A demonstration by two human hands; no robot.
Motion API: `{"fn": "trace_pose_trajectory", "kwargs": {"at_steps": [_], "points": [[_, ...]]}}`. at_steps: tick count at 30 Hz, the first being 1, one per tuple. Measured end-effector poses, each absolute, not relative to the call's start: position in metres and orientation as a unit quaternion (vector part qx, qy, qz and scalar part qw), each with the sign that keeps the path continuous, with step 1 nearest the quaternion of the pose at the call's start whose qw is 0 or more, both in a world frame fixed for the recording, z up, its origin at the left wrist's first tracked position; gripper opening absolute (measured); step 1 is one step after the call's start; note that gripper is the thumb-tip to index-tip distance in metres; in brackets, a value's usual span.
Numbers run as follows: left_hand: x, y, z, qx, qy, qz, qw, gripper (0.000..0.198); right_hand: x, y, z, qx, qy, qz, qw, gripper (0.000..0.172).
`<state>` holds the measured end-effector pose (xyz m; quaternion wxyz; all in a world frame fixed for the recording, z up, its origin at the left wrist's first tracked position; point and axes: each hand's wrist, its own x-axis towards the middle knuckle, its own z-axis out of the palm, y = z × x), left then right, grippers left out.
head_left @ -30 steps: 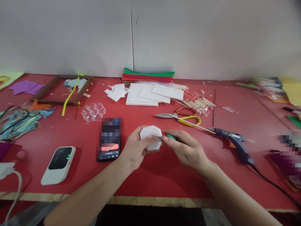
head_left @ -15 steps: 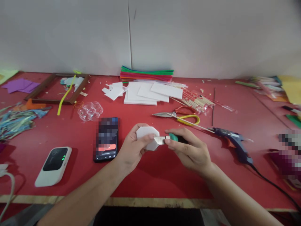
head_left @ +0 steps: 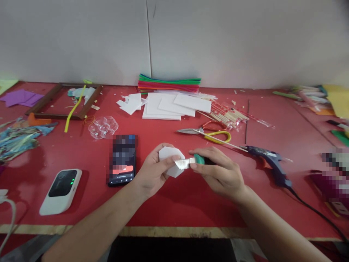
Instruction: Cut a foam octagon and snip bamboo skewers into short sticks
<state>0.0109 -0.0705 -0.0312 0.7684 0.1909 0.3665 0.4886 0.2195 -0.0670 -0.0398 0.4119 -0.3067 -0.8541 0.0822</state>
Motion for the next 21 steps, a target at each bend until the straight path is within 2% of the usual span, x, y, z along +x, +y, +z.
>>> {"fn": "trace_pose_trajectory", "kwargs": {"at_steps": [21], "points": [[-0.001,-0.073,-0.047,0.312,0.215,0.459,0.804,0.025,0.223,-0.071,-0.035,-0.22,-0.871,0.061,0.436,0.032]]}}
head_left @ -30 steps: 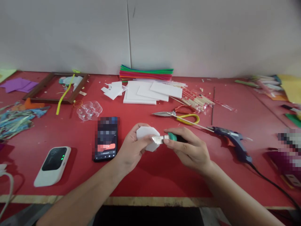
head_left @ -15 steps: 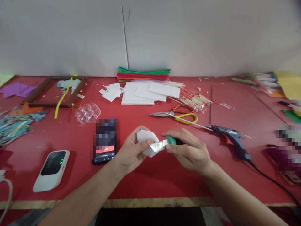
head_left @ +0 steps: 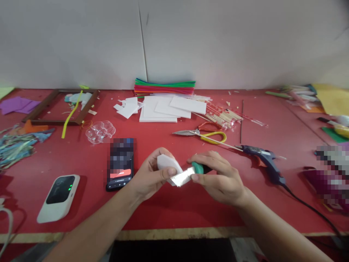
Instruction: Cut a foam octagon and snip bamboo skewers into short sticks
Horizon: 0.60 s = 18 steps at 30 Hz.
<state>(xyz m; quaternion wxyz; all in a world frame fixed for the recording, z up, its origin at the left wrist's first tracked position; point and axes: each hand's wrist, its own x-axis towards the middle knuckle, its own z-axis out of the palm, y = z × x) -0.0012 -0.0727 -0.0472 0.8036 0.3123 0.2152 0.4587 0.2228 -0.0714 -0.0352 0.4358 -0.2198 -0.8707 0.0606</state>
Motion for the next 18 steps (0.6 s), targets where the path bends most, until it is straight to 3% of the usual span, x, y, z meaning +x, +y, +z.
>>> {"fn": "trace_pose_trajectory", "kwargs": {"at_steps": [8,18], "points": [[-0.0046,-0.0698,-0.0419,0.336,0.156,0.436,0.82,0.02,0.2259,-0.0713,-0.0313,-0.229,-0.876,0.029,0.424,0.033],[0.0008,-0.0735,-0.0484,0.371,0.192,0.416,0.807,0.026,0.2216,-0.0761,-0.0312,-0.241,-0.874,0.015,0.42,0.028]]}}
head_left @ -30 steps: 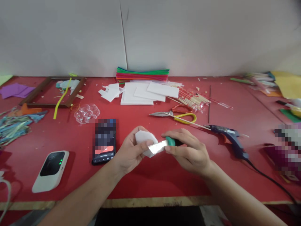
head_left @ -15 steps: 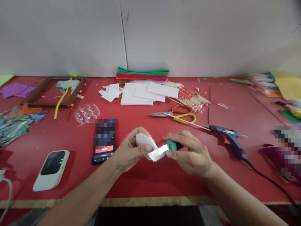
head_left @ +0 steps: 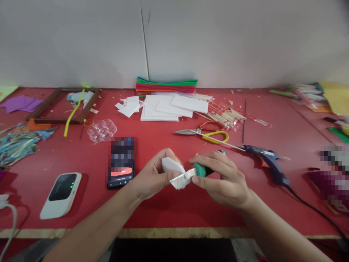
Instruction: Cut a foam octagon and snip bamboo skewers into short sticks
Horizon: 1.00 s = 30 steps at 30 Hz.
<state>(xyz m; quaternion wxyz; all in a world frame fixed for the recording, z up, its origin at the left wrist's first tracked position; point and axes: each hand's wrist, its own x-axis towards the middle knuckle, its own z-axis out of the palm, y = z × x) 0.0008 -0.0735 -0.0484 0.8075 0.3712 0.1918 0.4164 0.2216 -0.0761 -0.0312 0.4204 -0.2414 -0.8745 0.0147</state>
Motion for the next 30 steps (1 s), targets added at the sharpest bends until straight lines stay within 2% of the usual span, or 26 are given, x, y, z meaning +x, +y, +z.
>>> {"fn": "trace_pose_trajectory", "kwargs": {"at_steps": [4,9,30], "points": [[0.0016,-0.0752,-0.0472,0.36,0.18,0.404,0.821,0.028,0.223,-0.0748,-0.0298,-0.245,-0.869,0.016,0.43,0.03],[-0.0039,-0.0706,-0.0416,0.34,0.167,0.432,0.819,0.021,0.2284,-0.0698,-0.0299,-0.238,-0.865,0.02,0.442,0.037],[0.0008,-0.0734,-0.0472,0.342,0.21,0.421,0.813,0.028,0.2238,-0.074,-0.0296,-0.243,-0.876,0.045,0.414,0.031]]}}
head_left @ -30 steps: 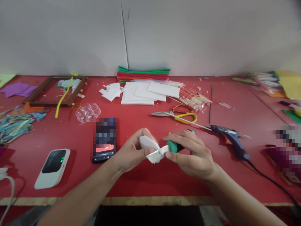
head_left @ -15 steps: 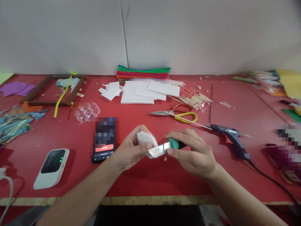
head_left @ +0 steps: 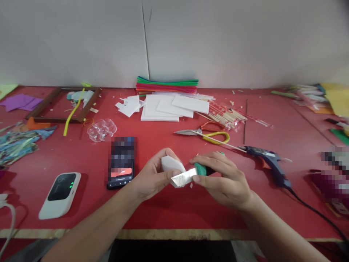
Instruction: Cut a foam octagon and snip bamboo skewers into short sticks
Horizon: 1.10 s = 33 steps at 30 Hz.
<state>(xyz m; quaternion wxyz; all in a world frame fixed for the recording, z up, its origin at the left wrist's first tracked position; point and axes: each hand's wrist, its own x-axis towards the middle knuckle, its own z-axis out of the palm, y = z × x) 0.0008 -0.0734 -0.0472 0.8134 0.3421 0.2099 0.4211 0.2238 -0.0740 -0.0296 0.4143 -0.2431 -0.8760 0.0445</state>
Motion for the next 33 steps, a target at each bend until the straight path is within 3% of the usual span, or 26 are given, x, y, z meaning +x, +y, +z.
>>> {"fn": "trace_pose_trajectory", "kwargs": {"at_steps": [33], "points": [[-0.0034,-0.0725,-0.0386,0.328,0.186,0.435,0.818,0.021,0.2258,-0.0749,-0.0266,-0.247,-0.873,0.054,0.417,0.033]]}}
